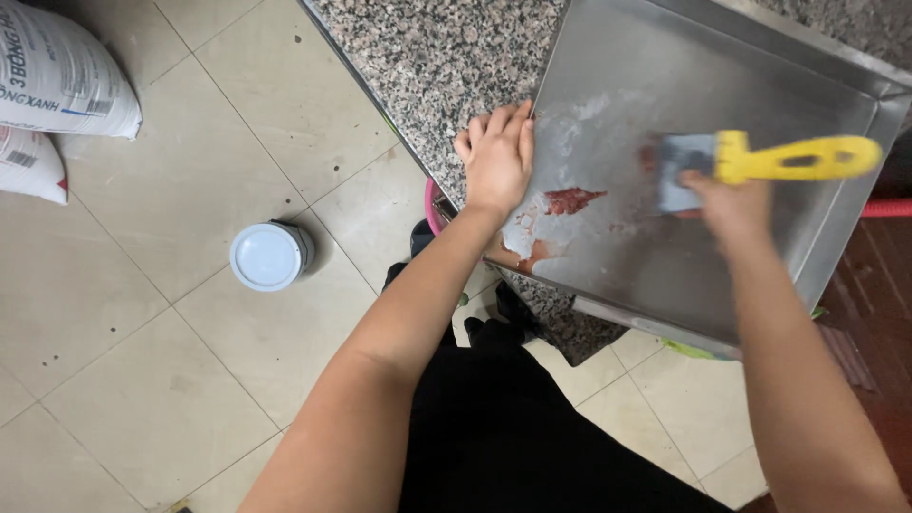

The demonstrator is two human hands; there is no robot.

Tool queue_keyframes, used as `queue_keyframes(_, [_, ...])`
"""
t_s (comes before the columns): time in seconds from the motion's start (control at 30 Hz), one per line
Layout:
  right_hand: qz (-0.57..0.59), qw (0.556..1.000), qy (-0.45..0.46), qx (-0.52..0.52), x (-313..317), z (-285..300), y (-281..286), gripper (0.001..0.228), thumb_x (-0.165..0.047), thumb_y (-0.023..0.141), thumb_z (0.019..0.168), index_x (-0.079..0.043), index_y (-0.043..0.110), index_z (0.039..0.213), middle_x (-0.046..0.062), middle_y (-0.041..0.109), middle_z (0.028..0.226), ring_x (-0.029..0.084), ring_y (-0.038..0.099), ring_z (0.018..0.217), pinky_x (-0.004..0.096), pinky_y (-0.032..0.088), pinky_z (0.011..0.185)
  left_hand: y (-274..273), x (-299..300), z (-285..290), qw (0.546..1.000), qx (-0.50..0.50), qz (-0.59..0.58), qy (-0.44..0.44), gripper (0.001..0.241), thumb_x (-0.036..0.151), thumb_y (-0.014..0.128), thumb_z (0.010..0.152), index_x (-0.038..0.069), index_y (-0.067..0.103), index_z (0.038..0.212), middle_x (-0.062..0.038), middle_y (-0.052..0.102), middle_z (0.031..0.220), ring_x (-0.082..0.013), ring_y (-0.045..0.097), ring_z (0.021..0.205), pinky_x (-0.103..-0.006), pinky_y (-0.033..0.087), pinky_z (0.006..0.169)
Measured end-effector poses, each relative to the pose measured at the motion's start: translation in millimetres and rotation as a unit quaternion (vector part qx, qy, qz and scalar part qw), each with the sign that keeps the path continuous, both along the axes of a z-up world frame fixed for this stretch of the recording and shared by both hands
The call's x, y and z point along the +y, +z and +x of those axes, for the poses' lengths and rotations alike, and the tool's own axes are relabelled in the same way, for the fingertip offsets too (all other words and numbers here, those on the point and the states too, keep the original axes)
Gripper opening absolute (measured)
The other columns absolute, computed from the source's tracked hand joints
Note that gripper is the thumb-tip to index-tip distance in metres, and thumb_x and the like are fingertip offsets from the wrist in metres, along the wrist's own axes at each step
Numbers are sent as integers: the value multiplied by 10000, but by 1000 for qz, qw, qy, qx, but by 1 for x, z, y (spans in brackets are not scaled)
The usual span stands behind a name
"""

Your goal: Scraping and washing a metal baking tray in a kitchen sink.

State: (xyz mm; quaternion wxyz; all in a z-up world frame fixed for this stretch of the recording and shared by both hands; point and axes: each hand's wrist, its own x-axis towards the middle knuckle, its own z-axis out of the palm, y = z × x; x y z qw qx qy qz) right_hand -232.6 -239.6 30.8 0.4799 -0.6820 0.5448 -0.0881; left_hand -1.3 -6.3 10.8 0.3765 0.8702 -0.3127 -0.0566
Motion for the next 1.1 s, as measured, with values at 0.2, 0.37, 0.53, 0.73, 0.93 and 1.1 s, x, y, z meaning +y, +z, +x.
queue_keyframes(0.2, [111,988,84,-73,111,45,-24,281,-84,763,922,24,660,1160,108,739,969,187,720,733,336,615,563,0,0,2,1000,-3,4,5,363,310,480,1067,184,677,1345,9,647,1272,-219,515,1209,-439,292,1093])
queue_keyframes(0.37, [112,984,11,-138,118,23,3,290,-71,751,910,8,651,1171,94,734,1017,184,737,783,337,634,561,-1,0,0,1000,-10,-1,8,361,312,481,1065,190,683,1339,13,650,1272,-215,515,1202,-435,287,1095])
queue_keyframes(0.53, [82,985,-92,-123,96,-25,3,257,-63,739,935,37,657,1157,114,733,1071,183,747,847,331,649,576,2,0,-1,1000,0,-4,4,353,312,483,1068,196,689,1331,18,652,1261,-206,519,1200,-428,283,1089])
queue_keyframes(0.73, [86,985,-101,-114,142,0,-13,260,-77,727,945,41,637,1159,130,707,1030,197,712,814,329,640,561,3,0,-1,1000,6,-3,13,351,314,488,1059,197,703,1311,25,658,1254,-200,519,1186,-431,277,1083])
queue_keyframes(0.93, [100,987,-40,-120,168,38,-12,237,-85,740,958,73,673,1121,160,718,1044,199,697,761,323,647,561,9,4,-1,1000,13,-7,12,345,315,492,1057,192,709,1295,25,665,1242,-203,519,1191,-432,272,1084])
queue_keyframes(1.1, [97,979,-129,-127,108,14,8,366,-33,715,908,49,573,1236,148,702,1094,229,752,870,310,652,560,8,2,1,999,25,-16,16,342,323,494,1060,187,717,1280,25,671,1242,-202,522,1196,-425,271,1080])
